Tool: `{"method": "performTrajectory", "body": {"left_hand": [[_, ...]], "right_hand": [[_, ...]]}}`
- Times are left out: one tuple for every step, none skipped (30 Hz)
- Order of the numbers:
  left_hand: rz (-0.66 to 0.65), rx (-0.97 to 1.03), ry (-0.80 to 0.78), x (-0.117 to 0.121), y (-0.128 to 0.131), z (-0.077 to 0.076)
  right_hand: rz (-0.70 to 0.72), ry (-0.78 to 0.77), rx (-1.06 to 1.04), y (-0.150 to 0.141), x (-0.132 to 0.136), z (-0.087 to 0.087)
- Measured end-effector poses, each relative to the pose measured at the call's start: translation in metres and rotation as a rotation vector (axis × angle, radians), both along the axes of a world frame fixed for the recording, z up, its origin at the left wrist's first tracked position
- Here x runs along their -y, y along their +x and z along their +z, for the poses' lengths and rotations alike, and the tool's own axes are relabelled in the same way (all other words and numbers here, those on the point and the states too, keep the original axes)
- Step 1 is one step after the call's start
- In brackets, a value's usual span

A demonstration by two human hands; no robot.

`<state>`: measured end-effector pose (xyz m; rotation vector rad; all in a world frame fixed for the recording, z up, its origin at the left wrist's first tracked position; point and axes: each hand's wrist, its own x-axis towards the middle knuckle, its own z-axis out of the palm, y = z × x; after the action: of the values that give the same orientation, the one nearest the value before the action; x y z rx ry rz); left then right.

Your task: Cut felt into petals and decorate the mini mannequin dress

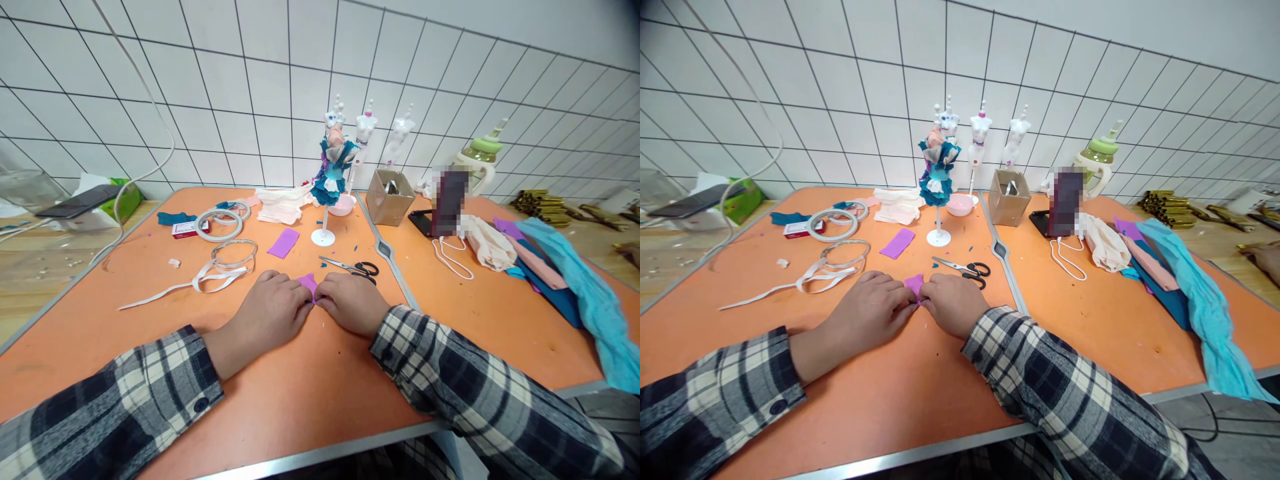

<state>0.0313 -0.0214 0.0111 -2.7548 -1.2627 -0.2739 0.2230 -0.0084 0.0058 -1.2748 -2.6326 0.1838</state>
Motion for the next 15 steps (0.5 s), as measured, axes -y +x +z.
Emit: {"method": "performTrajectory", "body": {"left_hand": [[-0.005,0.003,0.004,-0.0001,0.0002,0.0003],[-0.009,0.007,0.007,-0.0002,0.0003,0.0005],[-0.014,0.012,0.011,-0.0004,0.0003,0.0006],[-0.017,0.017,0.013,-0.0004,0.0002,0.0005],[-0.021,0.019,0.014,-0.0005,0.0,0.0004],[-0.021,0.018,0.015,-0.0005,-0.0002,0.0002],[-0.019,0.015,0.015,-0.0004,-0.0004,0.0001],[-0.015,0.01,0.013,-0.0003,-0.0006,-0.0001],[-0.01,0.007,0.012,-0.0002,-0.0007,-0.0002],[-0.005,0.006,0.012,-0.0001,-0.0009,-0.0003],[0.001,0.007,0.013,0.0,-0.0009,-0.0004],[0.007,0.01,0.017,0.0,-0.0009,-0.0004],[0.012,0.015,0.021,-0.0001,-0.0009,-0.0003],[0.015,0.018,0.023,-0.0002,-0.0007,-0.0003],[0.016,0.019,0.023,-0.0003,-0.0005,-0.0002]], "right_hand": [[-0.008,-0.001,0.007,0.0002,0.0,0.0003],[-0.015,-0.003,0.012,0.0003,-0.0002,0.0004],[-0.016,-0.005,0.016,0.0005,-0.0005,0.0005],[-0.014,-0.007,0.021,0.0006,-0.0011,0.0004],[-0.009,-0.009,0.025,0.0007,-0.0016,0.0002],[-0.002,-0.012,0.028,0.0008,-0.0021,-0.0001],[0.002,-0.014,0.03,0.0008,-0.0025,-0.0003],[0.001,-0.015,0.03,0.0007,-0.0028,-0.0005],[-0.002,-0.016,0.029,0.0006,-0.0029,-0.0007],[-0.006,-0.017,0.029,0.0005,-0.0028,-0.0006],[-0.008,-0.019,0.03,0.0003,-0.0026,-0.0005],[-0.008,-0.021,0.032,0.0002,-0.0023,-0.0002],[-0.008,-0.023,0.034,0.0001,-0.002,0.0001],[-0.006,-0.023,0.036,0.0,-0.0018,0.0003],[-0.006,-0.023,0.037,-0.0001,-0.0016,0.0005]]}}
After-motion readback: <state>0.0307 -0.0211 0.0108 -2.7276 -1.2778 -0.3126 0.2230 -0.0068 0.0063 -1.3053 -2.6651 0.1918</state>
